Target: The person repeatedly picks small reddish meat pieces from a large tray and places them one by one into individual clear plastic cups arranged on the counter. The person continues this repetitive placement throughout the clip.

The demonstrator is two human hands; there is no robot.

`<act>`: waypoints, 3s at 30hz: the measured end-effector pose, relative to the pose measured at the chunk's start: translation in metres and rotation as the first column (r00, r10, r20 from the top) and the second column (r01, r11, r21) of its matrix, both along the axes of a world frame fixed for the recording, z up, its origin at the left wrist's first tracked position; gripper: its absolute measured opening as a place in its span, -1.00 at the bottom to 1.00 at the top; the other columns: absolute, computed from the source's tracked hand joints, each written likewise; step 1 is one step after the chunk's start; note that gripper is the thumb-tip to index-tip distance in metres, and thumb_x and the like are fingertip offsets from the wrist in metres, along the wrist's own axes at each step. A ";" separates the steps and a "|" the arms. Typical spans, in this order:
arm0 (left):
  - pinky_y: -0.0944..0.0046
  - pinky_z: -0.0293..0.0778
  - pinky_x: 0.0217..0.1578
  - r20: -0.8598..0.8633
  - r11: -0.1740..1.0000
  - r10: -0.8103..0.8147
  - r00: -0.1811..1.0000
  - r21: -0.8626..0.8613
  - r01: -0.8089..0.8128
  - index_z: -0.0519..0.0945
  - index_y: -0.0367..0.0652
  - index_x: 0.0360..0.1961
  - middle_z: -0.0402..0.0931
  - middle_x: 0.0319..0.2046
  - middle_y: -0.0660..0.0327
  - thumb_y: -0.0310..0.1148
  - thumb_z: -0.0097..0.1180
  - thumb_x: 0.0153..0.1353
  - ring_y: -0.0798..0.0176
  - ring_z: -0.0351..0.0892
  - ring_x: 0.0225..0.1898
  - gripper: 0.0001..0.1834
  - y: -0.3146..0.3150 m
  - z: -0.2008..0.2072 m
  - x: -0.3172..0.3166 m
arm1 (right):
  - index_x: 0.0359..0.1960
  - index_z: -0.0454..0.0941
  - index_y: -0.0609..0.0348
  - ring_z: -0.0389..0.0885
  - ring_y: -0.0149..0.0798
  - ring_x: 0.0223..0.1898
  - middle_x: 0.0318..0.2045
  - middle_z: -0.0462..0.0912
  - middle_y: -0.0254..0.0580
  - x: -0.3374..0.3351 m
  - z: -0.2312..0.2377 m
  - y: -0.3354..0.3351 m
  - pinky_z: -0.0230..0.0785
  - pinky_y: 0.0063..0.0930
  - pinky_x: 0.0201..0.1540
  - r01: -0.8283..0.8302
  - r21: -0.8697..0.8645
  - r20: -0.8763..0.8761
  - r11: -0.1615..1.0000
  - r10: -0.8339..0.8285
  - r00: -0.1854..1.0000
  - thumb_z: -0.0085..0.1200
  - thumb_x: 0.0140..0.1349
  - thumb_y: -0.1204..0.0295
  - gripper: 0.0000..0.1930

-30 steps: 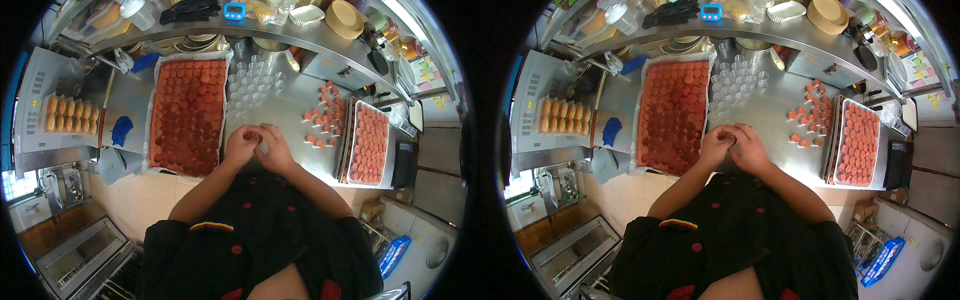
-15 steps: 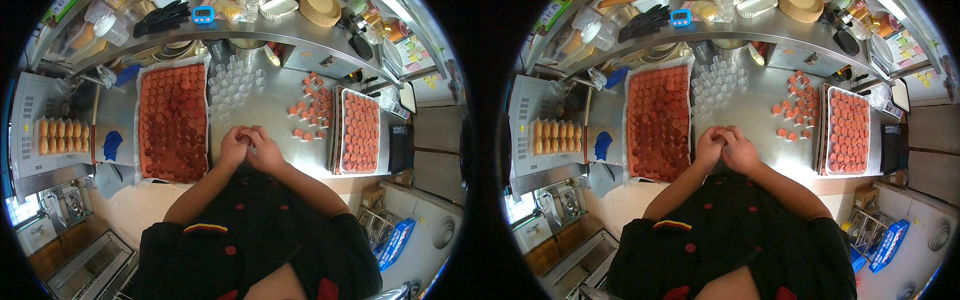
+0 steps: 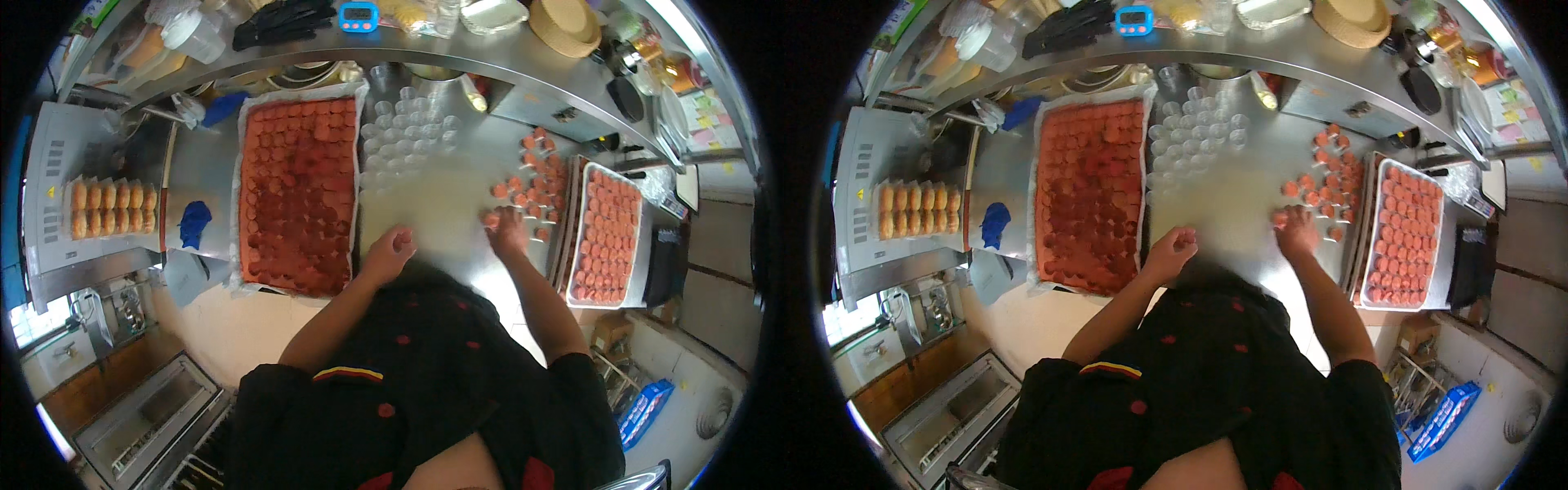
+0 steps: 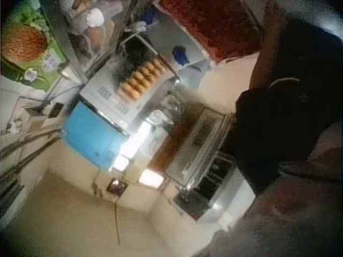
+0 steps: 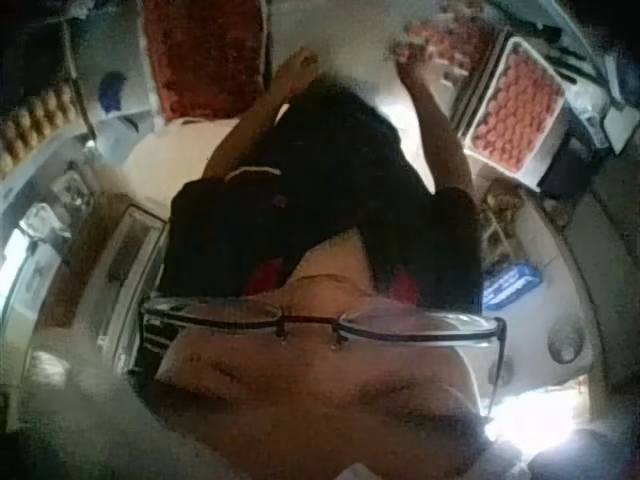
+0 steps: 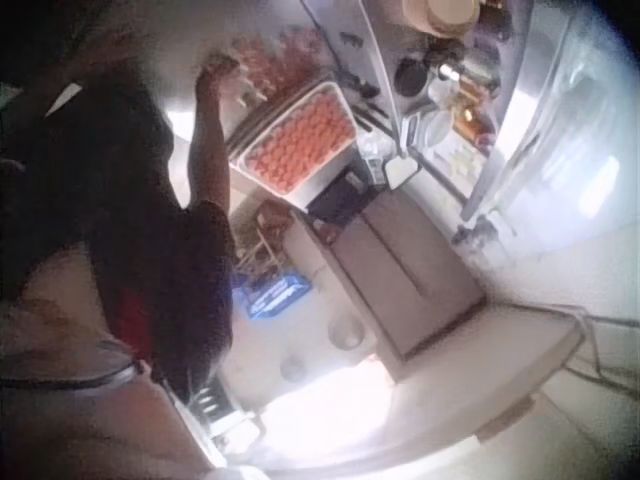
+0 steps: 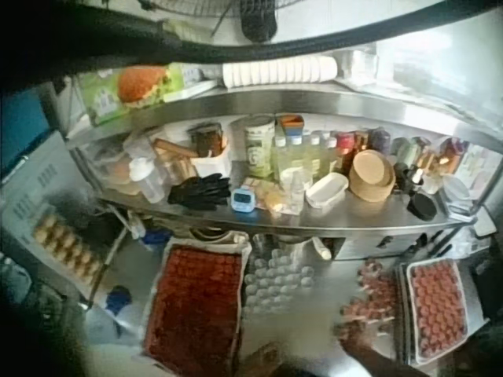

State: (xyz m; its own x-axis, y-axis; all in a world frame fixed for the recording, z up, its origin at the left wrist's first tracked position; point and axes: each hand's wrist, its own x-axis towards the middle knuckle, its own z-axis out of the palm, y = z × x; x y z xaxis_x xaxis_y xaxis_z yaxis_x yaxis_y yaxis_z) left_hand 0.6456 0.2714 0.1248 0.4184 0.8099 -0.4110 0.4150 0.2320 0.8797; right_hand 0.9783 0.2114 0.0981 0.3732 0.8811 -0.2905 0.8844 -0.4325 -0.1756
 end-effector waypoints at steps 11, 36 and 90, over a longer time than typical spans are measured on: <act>-0.07 0.54 0.06 -0.419 0.813 0.492 0.763 0.533 -0.232 0.63 -0.13 0.18 0.59 0.09 -0.12 -0.32 0.17 0.37 -0.19 0.55 0.16 -0.62 0.146 -0.016 -0.116 | 0.38 0.40 -0.18 0.52 0.12 0.23 0.14 0.61 -0.03 -0.019 -0.001 0.165 0.42 0.03 0.27 -0.168 0.039 -0.109 0.985 0.172 0.979 0.16 0.36 0.26 -0.46; 0.18 0.50 0.09 0.219 0.959 0.125 0.968 0.222 -0.175 0.61 -0.16 0.08 0.64 -0.02 0.17 -0.35 0.46 0.16 0.20 0.58 0.00 -0.54 0.041 0.113 0.012 | 0.19 0.25 0.14 0.64 -0.01 0.15 0.11 0.54 0.03 -0.137 0.117 0.044 0.64 -0.20 0.06 0.093 0.299 -0.830 0.950 0.211 0.517 0.37 0.18 0.56 -0.39; 0.28 0.58 -0.11 0.346 0.911 0.357 0.868 -0.333 -0.242 0.58 -0.26 0.06 0.68 -0.19 0.18 -0.52 0.14 0.38 0.29 0.67 -0.16 -0.76 0.008 0.062 0.029 | 0.24 0.46 0.08 0.49 0.19 0.15 0.12 0.52 0.03 -0.153 0.128 0.015 0.42 -0.02 0.21 -0.128 0.632 -0.453 0.765 0.498 0.740 0.31 0.09 0.60 -0.38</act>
